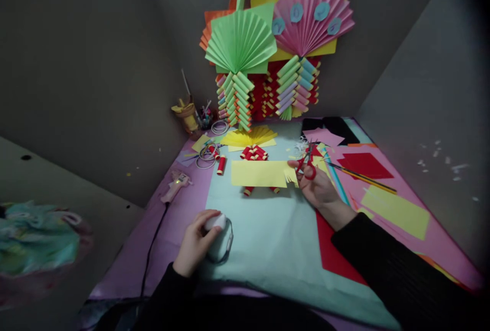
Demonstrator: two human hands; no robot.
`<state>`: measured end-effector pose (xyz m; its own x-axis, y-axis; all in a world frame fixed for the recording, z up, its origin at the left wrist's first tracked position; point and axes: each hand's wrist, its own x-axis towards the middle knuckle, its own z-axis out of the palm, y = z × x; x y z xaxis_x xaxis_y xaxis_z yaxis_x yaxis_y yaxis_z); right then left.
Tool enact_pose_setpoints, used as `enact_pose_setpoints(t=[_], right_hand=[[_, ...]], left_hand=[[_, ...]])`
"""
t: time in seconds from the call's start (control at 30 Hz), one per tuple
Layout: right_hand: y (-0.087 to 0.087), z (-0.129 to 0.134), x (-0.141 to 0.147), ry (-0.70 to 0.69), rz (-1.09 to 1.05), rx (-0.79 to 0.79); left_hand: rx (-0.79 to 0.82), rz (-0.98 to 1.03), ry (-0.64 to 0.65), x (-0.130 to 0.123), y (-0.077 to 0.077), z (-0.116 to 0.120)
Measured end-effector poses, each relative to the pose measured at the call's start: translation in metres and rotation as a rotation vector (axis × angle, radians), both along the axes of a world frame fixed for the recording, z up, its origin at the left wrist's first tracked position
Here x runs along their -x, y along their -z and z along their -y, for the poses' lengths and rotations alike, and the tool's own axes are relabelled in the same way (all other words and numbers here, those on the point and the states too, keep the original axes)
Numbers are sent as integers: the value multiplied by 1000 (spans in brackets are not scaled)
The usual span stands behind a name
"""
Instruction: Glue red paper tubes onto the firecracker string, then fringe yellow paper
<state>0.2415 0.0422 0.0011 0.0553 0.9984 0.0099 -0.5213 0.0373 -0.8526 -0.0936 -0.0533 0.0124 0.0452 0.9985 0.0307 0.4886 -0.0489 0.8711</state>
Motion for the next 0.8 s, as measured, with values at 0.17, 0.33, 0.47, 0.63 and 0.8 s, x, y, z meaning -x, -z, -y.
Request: enact_pose_setpoints(t=[0.17, 0.33, 0.47, 0.63, 0.8], right_hand=[[6, 0, -1, -12, 31, 13], [6, 0, 0, -20, 51, 6], [8, 0, 0, -16, 39, 5], [7, 1, 0, -60, 35, 48], [7, 1, 1, -42, 54, 45]], left_hand=[[33, -73, -10, 7, 1, 1], [7, -66, -73, 25, 6, 7], [51, -12, -157, 43, 11, 11], [59, 134, -270, 52, 7, 9], [32, 250, -385, 58, 11, 5]])
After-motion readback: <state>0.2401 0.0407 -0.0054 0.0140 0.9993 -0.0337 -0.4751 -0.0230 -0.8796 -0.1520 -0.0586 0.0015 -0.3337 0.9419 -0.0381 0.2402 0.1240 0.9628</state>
